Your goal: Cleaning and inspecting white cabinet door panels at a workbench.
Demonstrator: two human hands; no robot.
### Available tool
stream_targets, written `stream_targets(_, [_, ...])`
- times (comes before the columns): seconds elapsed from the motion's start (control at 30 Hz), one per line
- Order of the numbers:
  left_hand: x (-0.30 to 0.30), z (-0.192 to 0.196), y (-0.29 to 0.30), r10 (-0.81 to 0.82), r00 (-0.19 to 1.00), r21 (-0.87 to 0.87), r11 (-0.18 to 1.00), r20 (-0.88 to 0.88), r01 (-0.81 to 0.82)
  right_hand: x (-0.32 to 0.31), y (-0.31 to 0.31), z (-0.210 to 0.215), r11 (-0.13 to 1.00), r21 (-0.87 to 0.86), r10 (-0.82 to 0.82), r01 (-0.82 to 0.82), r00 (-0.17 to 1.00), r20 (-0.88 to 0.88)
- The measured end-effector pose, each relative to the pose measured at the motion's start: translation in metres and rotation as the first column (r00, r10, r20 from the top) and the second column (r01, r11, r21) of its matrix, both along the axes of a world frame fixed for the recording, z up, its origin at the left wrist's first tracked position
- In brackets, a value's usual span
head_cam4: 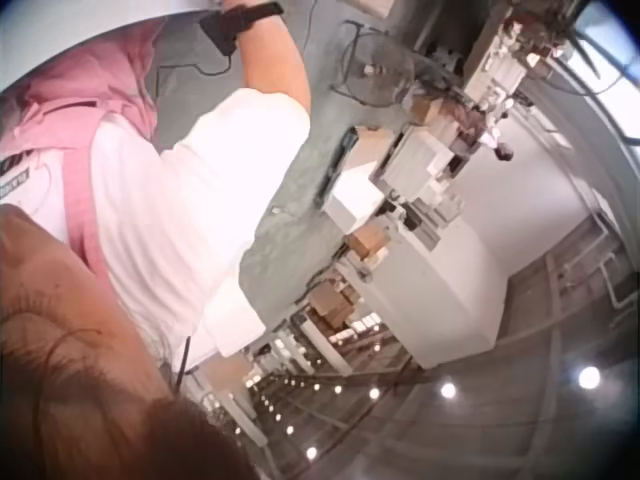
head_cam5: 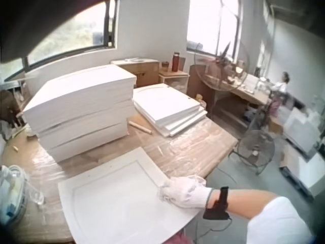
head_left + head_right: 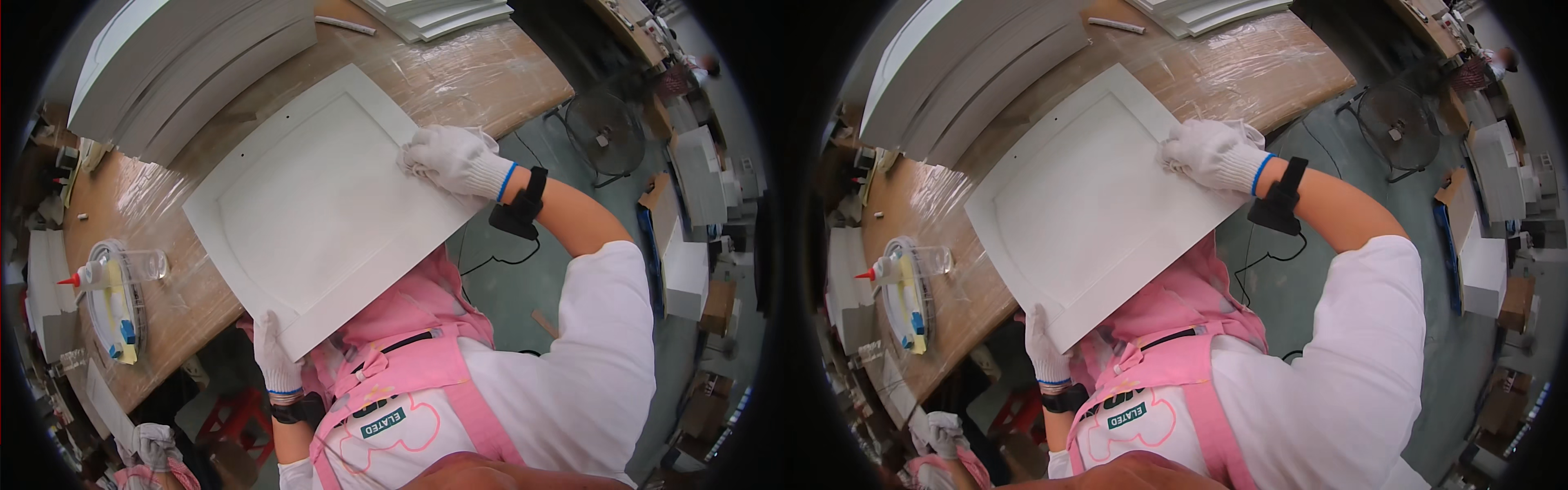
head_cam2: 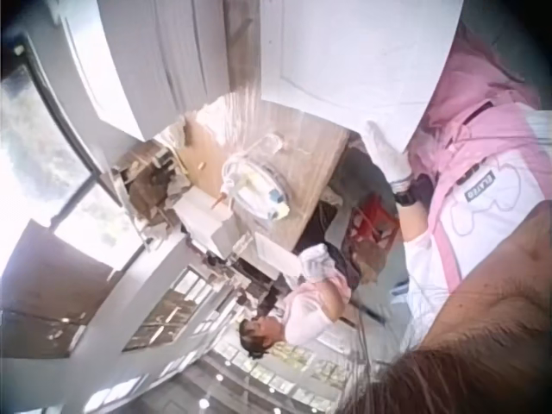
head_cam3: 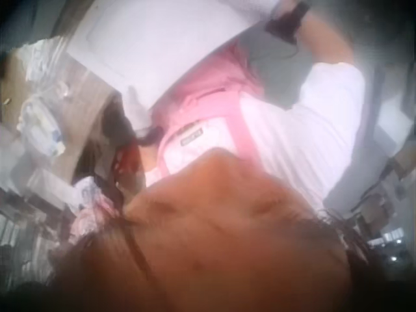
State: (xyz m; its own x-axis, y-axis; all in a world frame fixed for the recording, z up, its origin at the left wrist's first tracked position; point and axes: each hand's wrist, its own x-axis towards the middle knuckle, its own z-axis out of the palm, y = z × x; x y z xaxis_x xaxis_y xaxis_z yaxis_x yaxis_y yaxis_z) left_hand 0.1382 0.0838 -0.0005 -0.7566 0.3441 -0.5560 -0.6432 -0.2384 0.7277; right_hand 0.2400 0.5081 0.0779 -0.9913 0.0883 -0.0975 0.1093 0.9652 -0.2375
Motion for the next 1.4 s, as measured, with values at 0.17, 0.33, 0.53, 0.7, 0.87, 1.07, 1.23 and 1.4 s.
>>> stream_targets(0.17, [0.001, 0.007, 0.002, -0.051, 0.999, -0.04, 0.998, 0.003, 0.051, 0.043, -0.011, 0.01, 0.99, -0.143, 0.045, -0.014, 0.975, 0.216])
stream_targets(0.33, [0.003, 0.015, 0.011, -0.038, 0.999, -0.14, 0.99, -0.03, 0.033, -0.04, 0.027, 0.008, 0.983, 0.086, -0.158, 0.161, 0.987, -0.04])
stream_targets(0.53, [-0.002, -0.005, -0.002, -0.069, 0.998, 0.057, 0.996, 0.007, 0.069, -0.069, 0.056, -0.006, 0.971, 0.189, -0.13, 0.147, 0.987, -0.098])
stream_targets(0.7, [0.002, 0.008, -0.002, -0.06, 0.998, -0.044, 0.997, -0.031, 0.059, -0.051, 0.012, 0.021, 0.979, 0.196, 0.015, -0.048, 0.986, 0.168])
stream_targets(0.87, [0.0, 0.007, -0.005, -0.127, 0.989, -0.119, 0.986, -0.073, 0.118, -0.118, 0.019, 0.022, 0.945, 0.318, -0.077, 0.071, 0.997, 0.006])
stream_targets(1.07, [0.0, 0.007, 0.0, -0.037, 0.999, 0.085, 0.996, -0.012, 0.038, -0.117, 0.02, 0.005, 0.968, 0.249, 0.025, 0.02, 0.984, -0.178])
stream_targets(1.23, [0.003, 0.001, -0.001, -0.052, 0.997, 0.03, 0.998, -0.064, 0.054, -0.061, -0.055, 0.027, 0.998, 0.048, 0.034, -0.046, 0.974, 0.224])
stream_targets(1.4, [0.01, -0.036, -0.023, -0.151, 0.979, -0.001, 0.988, -0.139, 0.152, -0.066, -0.082, 0.065, 0.843, -0.437, 0.04, 0.312, 0.775, 0.63])
